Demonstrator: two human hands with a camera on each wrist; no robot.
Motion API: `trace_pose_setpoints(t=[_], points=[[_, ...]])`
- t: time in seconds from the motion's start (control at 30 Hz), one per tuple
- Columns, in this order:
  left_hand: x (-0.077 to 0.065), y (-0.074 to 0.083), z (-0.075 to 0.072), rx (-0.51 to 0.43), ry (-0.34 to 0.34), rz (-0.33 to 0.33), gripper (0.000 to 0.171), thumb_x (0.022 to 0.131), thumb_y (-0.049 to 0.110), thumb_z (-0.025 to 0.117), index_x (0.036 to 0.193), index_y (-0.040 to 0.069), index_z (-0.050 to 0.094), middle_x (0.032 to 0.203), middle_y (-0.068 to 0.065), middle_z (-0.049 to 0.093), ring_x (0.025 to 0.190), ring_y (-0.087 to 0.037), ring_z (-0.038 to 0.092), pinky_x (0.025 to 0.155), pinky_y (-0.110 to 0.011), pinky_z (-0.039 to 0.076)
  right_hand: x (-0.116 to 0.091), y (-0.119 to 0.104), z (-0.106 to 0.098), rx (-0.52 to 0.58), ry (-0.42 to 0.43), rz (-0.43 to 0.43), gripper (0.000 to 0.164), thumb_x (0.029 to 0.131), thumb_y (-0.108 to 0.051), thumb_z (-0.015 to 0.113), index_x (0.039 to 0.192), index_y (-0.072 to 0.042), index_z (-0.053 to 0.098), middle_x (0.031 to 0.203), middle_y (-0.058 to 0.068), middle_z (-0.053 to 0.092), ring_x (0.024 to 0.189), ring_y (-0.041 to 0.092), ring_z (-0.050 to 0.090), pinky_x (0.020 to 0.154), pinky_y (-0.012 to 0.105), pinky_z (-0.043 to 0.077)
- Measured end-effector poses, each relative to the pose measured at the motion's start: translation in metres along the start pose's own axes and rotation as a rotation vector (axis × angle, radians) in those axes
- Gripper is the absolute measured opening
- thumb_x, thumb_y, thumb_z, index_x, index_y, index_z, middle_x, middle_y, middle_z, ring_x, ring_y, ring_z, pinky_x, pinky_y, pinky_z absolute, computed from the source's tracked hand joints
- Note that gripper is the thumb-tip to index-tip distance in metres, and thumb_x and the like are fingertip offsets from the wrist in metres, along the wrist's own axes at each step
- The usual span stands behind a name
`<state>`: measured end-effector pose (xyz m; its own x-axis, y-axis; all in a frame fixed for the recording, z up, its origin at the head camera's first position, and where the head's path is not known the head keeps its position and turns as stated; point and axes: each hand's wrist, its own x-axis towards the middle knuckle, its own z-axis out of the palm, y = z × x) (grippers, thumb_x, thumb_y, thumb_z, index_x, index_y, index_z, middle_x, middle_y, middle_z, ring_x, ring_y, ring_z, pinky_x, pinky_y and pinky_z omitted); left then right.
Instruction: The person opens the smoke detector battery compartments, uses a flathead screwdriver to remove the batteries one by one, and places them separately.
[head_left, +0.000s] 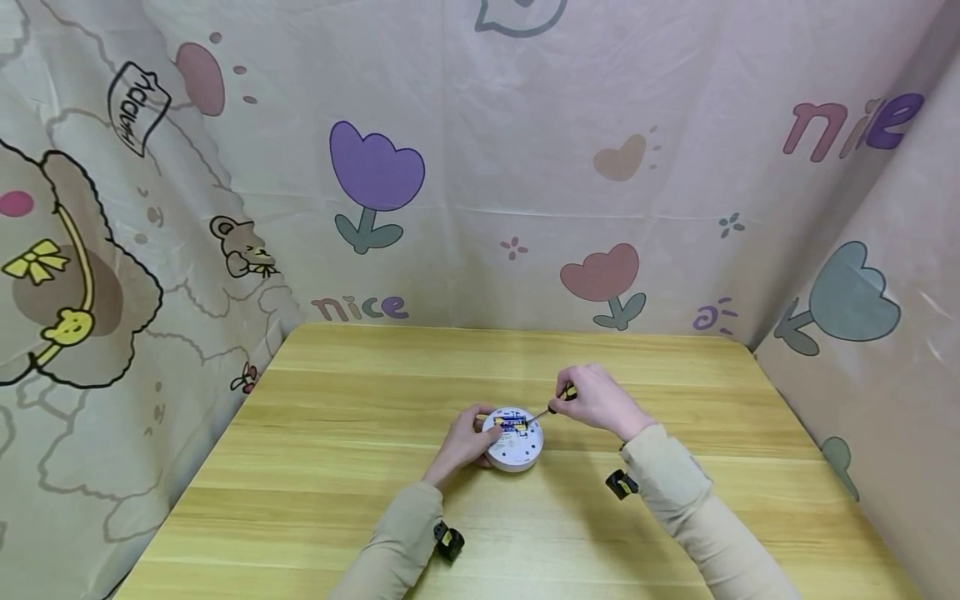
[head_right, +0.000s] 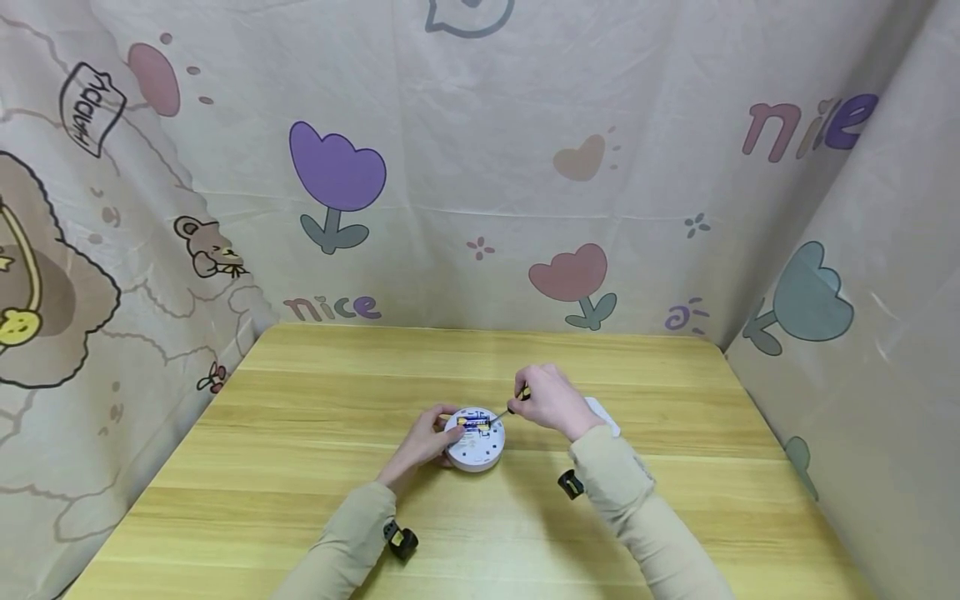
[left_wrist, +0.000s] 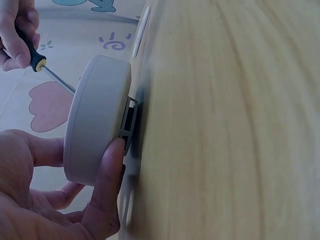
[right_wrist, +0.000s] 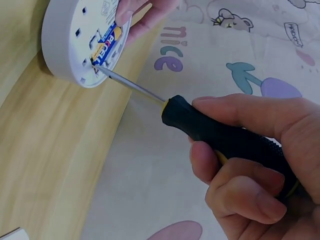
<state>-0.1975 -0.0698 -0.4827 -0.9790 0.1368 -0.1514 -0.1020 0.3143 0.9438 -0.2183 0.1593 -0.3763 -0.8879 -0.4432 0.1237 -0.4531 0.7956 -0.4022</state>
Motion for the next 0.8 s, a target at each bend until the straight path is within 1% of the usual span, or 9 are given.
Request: trace_pose_setpoints(t=[0.2, 0.47, 0.63, 0.8], points=[[-0.001, 0.002, 0.001, 0.005, 0.006, -0.011, 0.042, 0.094, 0.01, 0.065, 0.134, 0.0, 0.055, 0.094, -0.012, 0.057, 0.064, -0.015, 0.056, 0.047, -0.027, 0.057, 0.002, -0.007, 0.0, -0.017, -0.018, 0.017, 0.012, 0.082, -0.016, 0.079, 0.076, -0.011, 0.069, 0.069, -0.002, 0.063, 0.061, 0.012, 0.044, 0.055, 0.023, 0.034], [-0.002, 0.003, 0.001, 0.015, 0.018, -0.012, 0.042, 0.094, 0.01, 0.066, 0.133, 0.001, 0.056, 0.095, -0.011, 0.056, 0.065, -0.016, 0.055, 0.047, -0.026, 0.057, 0.007, -0.011, -0.001, -0.006, -0.047, -0.006, 0.012, 0.083, -0.012, 0.077, 0.075, -0.01, 0.068, 0.067, -0.001, 0.061, 0.055, 0.009, 0.039, 0.051, 0.021, 0.032], [-0.002, 0.002, 0.002, 0.026, 0.019, -0.007, 0.042, 0.093, 0.011, 0.067, 0.132, 0.001, 0.056, 0.097, -0.013, 0.058, 0.067, -0.016, 0.057, 0.048, -0.028, 0.058, 0.011, -0.018, -0.002, -0.028, -0.071, 0.023, 0.013, 0.081, -0.011, 0.076, 0.073, -0.01, 0.067, 0.068, -0.001, 0.061, 0.058, 0.011, 0.043, 0.052, 0.022, 0.033], [-0.001, 0.002, 0.003, 0.03, 0.014, -0.009, 0.042, 0.093, 0.011, 0.067, 0.133, 0.002, 0.056, 0.099, -0.015, 0.061, 0.069, -0.017, 0.058, 0.048, -0.028, 0.058, 0.014, -0.024, -0.002, -0.042, -0.071, 0.034, 0.014, 0.079, -0.008, 0.076, 0.069, -0.01, 0.066, 0.067, -0.001, 0.062, 0.057, 0.012, 0.046, 0.053, 0.022, 0.035]])
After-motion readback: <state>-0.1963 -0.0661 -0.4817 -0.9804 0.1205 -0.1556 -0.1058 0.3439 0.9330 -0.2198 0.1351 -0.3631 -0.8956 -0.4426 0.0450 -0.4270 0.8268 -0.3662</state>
